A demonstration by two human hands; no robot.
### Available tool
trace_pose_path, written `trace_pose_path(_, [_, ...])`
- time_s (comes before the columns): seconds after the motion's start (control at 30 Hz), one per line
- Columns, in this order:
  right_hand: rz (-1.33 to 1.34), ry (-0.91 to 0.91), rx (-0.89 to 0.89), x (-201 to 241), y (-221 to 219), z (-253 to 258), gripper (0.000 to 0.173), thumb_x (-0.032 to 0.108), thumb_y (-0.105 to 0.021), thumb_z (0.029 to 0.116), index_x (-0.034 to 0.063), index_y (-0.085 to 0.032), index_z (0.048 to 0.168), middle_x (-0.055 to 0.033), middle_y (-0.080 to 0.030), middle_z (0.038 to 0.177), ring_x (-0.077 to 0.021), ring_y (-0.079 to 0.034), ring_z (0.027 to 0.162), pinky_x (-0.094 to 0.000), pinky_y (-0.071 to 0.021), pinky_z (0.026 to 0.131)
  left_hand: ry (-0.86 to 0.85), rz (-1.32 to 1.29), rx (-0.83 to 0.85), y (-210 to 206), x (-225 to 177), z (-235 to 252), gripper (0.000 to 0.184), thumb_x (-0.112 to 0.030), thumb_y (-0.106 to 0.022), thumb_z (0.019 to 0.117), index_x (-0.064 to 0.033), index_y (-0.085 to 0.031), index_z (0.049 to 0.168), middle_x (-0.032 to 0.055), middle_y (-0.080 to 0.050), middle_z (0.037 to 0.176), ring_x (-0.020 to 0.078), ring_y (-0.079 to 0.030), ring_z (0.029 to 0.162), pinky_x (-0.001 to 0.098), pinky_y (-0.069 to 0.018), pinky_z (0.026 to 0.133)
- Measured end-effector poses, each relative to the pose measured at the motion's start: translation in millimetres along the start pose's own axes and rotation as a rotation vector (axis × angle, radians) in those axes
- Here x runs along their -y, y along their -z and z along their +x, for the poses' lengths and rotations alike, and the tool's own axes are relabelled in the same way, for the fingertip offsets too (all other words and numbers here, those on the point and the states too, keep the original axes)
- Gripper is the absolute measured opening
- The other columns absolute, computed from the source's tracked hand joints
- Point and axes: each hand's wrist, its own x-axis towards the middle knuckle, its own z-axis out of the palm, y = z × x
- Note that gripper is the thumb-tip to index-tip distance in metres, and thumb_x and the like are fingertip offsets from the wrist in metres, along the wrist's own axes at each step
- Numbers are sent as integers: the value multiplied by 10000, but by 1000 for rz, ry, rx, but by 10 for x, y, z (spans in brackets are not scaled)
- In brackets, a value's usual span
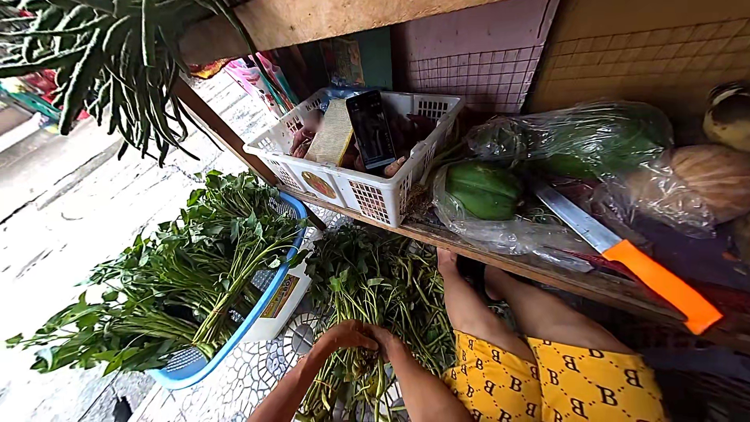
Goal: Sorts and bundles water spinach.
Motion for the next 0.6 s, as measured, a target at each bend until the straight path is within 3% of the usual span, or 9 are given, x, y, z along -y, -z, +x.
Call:
trace_pose_path(0.07, [-2,27,-11,-44,30,63,429,438,-485,1073,66,-645,1215,-109,-667,1031,-196,-633,888,-405,-533,790,-73,224,-20,-48,-81,-60,602,-434,-755,920,58,-646,1248,278,-647,1247,423,-576,1233,600,-347,1133])
trace_pose_path(0.13, [-17,69,-30,-78,8,104,451,420,-445,1084,50,-634,1256,-139,-669,1109,-226,-635,964,-439,-522,841,-210,363,-112,-170,-84,-153,503,-397,-715,957,74,-681,1127,258,-679,1155,405,-591,1181,549,-296,1159])
trace_pose_path(0.23, [-11,154,-74,-20,-56,62,443,376,-481,1060,11,-627,1263,-172,-668,1150,-251,-641,1012,-470,-523,884,-387,435,-356,-387,2,-296,373,-324,-616,985,33,-726,976,209,-714,1074,394,-613,1168,521,-415,1079])
trace_pose_path(0.3, [19,165,-93,21,-74,10,452,361,-547,1033,-7,-606,1289,-189,-662,1170,-263,-646,1035,-473,-534,911,-449,351,-510,-526,69,-431,368,-339,-662,955,18,-743,922,195,-733,1014,389,-653,1099,513,-457,1038])
trace_pose_path(0.37, [40,172,-128,55,-121,-69,457,348,-561,1030,-16,-588,1305,-193,-653,1172,-257,-642,1024,-454,-538,899,-420,307,-600,-719,62,-595,333,-295,-674,952,31,-745,937,205,-739,1026,422,-651,1112,537,-474,1021])
trace_pose_path(0.4, [46,166,-147,57,-140,-105,465,350,-555,1035,-18,-580,1318,-195,-650,1180,-257,-641,1024,-448,-538,898,-391,307,-678,-887,51,-658,291,-239,-645,958,34,-731,908,207,-738,976,436,-662,1076,549,-502,958])
trace_pose_path(0.5, [31,90,-190,98,-166,-144,467,417,-532,1035,31,-590,1291,-143,-648,1104,-217,-626,922,-417,-534,811,-333,348,-994,-1439,96,-726,245,-189,-633,963,-15,-732,822,159,-714,773,395,-704,838,523,-546,741])
trace_pose_path(0.6, [67,58,-188,114,-100,-97,455,435,-556,1013,60,-591,1267,-117,-654,1053,-204,-635,873,-410,-551,768,-301,344,-1094,-1841,158,-760,217,-195,-629,975,-47,-742,863,157,-696,824,380,-696,838,491,-566,705])
